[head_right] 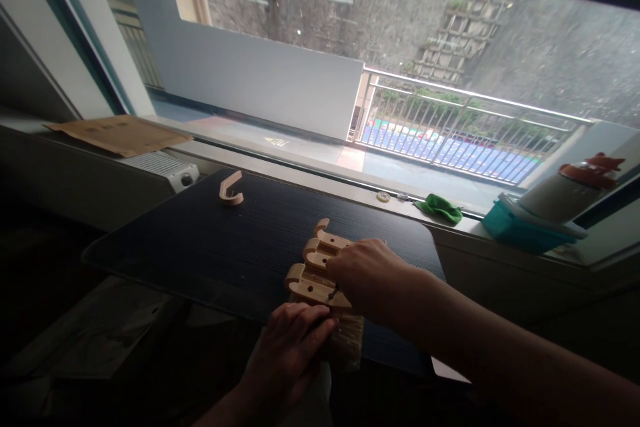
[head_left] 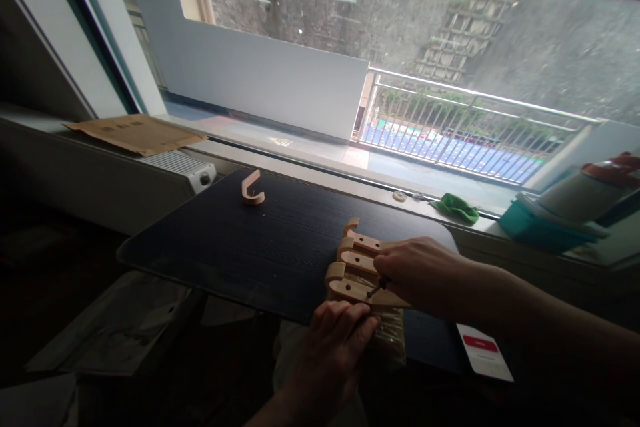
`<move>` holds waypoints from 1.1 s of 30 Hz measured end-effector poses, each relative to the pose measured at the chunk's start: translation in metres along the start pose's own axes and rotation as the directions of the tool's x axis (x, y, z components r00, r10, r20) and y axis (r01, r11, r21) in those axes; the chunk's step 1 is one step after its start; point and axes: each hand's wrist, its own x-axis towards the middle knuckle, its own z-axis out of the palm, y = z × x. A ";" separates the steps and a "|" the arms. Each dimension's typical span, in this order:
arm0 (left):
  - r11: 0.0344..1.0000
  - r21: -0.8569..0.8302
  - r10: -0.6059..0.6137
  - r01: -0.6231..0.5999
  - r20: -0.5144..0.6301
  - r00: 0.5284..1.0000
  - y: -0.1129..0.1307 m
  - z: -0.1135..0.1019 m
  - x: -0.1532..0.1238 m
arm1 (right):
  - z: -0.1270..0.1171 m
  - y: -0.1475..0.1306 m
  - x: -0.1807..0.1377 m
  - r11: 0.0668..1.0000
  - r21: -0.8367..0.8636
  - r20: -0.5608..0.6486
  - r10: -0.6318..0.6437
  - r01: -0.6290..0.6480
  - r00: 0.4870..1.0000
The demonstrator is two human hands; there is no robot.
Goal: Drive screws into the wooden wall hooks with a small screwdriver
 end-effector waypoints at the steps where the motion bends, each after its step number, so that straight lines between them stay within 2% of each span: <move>1: 1.000 -0.003 0.001 -0.001 -0.001 1.000 0.000 0.000 0.000 | 0.002 0.000 0.001 1.000 -0.002 -0.005 0.023 -0.023 1.000; 5: 1.000 0.001 -0.004 0.004 0.002 1.000 -0.001 0.002 -0.001 | 0.008 -0.003 0.005 0.985 -0.030 0.020 0.172 -0.171 0.985; 8: 1.000 0.016 -0.011 0.010 0.020 1.000 -0.001 0.002 -0.002 | 0.007 -0.006 0.007 0.970 -0.058 0.017 0.238 -0.237 0.971; 16: 1.000 0.029 -0.012 0.011 0.035 0.999 0.001 -0.001 0.000 | -0.009 -0.010 0.003 0.990 -0.095 0.069 0.108 -0.102 0.992; 22: 1.000 0.016 0.007 -0.007 -0.007 1.000 -0.002 0.003 -0.001 | 0.005 -0.003 0.003 0.989 -0.084 0.051 0.128 -0.123 0.990; 25: 1.000 0.016 0.007 -0.007 -0.011 1.000 -0.001 0.003 0.001 | 0.010 0.003 -0.001 0.985 -0.005 0.007 0.172 -0.172 0.985; 29: 1.000 0.028 -0.003 0.004 -0.029 1.000 0.002 -0.002 0.000 | 0.014 0.020 -0.013 0.971 0.104 0.024 0.214 -0.216 0.976; 31: 1.000 0.021 -0.002 0.004 -0.085 0.996 0.000 -0.007 -0.004 | 0.024 0.027 -0.025 0.927 0.275 -0.095 0.291 -0.256 0.952; 33: 0.999 0.008 -0.041 0.043 -0.171 0.984 -0.005 -0.012 -0.010 | 0.042 0.029 -0.037 0.849 0.452 -0.215 0.401 -0.273 0.891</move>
